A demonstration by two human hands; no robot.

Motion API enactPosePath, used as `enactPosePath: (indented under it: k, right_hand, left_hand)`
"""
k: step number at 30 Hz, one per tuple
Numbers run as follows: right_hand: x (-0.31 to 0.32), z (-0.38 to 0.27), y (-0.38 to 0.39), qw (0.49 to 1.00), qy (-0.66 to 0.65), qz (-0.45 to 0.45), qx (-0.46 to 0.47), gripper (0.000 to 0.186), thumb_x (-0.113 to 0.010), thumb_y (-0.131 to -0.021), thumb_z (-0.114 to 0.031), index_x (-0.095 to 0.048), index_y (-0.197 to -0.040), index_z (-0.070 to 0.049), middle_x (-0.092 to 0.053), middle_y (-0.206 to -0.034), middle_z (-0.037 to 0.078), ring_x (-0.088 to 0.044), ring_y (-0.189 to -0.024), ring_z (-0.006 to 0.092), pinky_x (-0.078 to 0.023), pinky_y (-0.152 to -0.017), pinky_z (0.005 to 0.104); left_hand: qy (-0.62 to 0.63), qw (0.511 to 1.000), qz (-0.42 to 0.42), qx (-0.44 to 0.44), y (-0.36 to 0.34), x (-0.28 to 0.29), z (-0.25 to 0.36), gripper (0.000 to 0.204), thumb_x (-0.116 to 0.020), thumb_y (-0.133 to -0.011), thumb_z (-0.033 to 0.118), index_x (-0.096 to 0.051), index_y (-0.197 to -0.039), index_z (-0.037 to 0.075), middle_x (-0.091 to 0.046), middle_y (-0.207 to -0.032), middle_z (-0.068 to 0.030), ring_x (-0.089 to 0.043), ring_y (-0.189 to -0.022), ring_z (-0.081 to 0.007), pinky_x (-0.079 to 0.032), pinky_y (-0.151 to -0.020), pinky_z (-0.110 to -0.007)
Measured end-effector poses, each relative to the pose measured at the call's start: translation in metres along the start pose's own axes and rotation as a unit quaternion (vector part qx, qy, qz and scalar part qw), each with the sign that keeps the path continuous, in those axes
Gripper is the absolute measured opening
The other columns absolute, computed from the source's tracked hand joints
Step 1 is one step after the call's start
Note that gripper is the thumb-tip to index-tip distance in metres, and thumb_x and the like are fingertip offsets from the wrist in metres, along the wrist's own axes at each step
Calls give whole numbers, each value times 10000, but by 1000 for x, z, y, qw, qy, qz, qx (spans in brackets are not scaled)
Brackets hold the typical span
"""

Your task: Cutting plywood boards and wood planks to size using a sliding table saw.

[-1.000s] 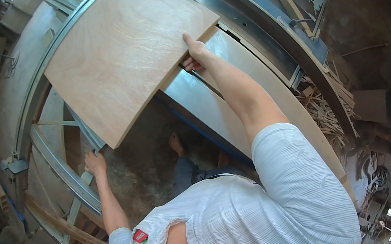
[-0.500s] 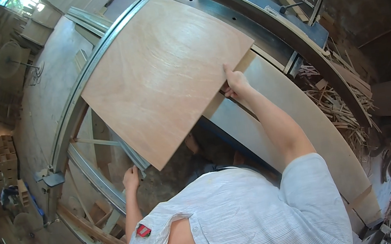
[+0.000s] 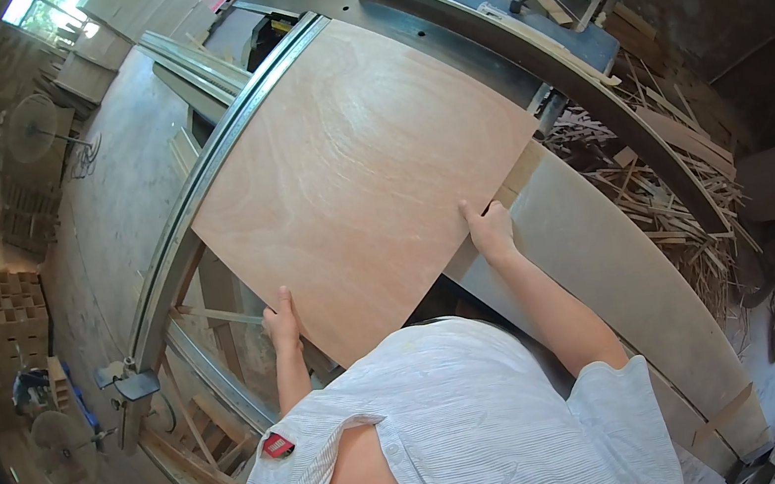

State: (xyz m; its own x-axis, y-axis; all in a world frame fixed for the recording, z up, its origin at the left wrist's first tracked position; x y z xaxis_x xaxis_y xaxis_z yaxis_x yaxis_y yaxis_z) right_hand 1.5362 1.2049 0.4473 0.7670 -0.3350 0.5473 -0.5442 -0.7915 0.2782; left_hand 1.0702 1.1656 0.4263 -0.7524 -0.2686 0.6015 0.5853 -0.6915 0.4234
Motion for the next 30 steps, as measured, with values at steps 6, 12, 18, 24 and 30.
enactPosePath:
  k: [6, 12, 18, 24, 30]
  right_hand:
    - [-3, -3, -2, 1000, 20, 2, -17, 523, -743, -861, -364, -652, -1044, 118, -712, -992, 229, -689, -904, 312, -531, -784, 394]
    - [2, -11, 4, 1000, -10, 9, -23, 538, -756, -844, -360, -653, -1047, 127, -711, -1026, 263, -689, -972, 351, -524, -852, 410]
    - [-2, -10, -7, 998, -43, -1, -40, 533, -734, -872, -345, -630, -1093, 128, -703, -1063, 245, -673, -992, 320, -511, -874, 387]
    - [11, -15, -40, 998, -45, 15, -31, 523, -691, -908, -351, -625, -1106, 129, -689, -1099, 251, -658, -1028, 309, -500, -889, 388]
    - [25, -20, -79, 998, 3, 41, -47, 548, -668, -918, -379, -623, -1112, 131, -687, -1093, 251, -654, -1023, 321, -495, -888, 403]
  left_hand:
    - [35, 999, 34, -14, -7, -6, -4, 702, -722, -897, 466, -565, -1237, -127, -571, -1245, -315, -571, -1162, -429, -463, -989, -486]
    - [149, 989, -8, 15, -17, -10, -15, 665, -750, -887, 429, -571, -1217, -121, -578, -1245, -284, -581, -1144, -401, -470, -975, -470]
    - [46, 998, 30, 4, -12, -15, 2, 668, -727, -898, 446, -564, -1213, -121, -537, -1259, -301, -552, -1164, -424, -452, -992, -480]
    - [15, 999, 41, -24, -1, -48, 36, 715, -699, -902, 489, -536, -1249, -115, -503, -1266, -317, -537, -1154, -456, -433, -1013, -495]
    - [39, 999, 5, 8, -5, -77, 65, 737, -726, -888, 467, -514, -1286, -115, -448, -1317, -299, -516, -1200, -435, -428, -1041, -478]
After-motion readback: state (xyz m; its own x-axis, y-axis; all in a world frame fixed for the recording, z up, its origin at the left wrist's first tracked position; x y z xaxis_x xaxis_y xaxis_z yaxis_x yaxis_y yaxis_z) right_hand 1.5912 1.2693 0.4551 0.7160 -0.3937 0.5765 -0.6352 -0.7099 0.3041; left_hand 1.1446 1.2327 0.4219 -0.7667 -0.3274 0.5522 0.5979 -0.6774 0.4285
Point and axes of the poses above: each hand's wrist, its own y-axis away from the middle knuckle, its own x-axis out of the back of the hand, z = x × y, the point moved 4 cm from there along -y, towards the middle knuckle
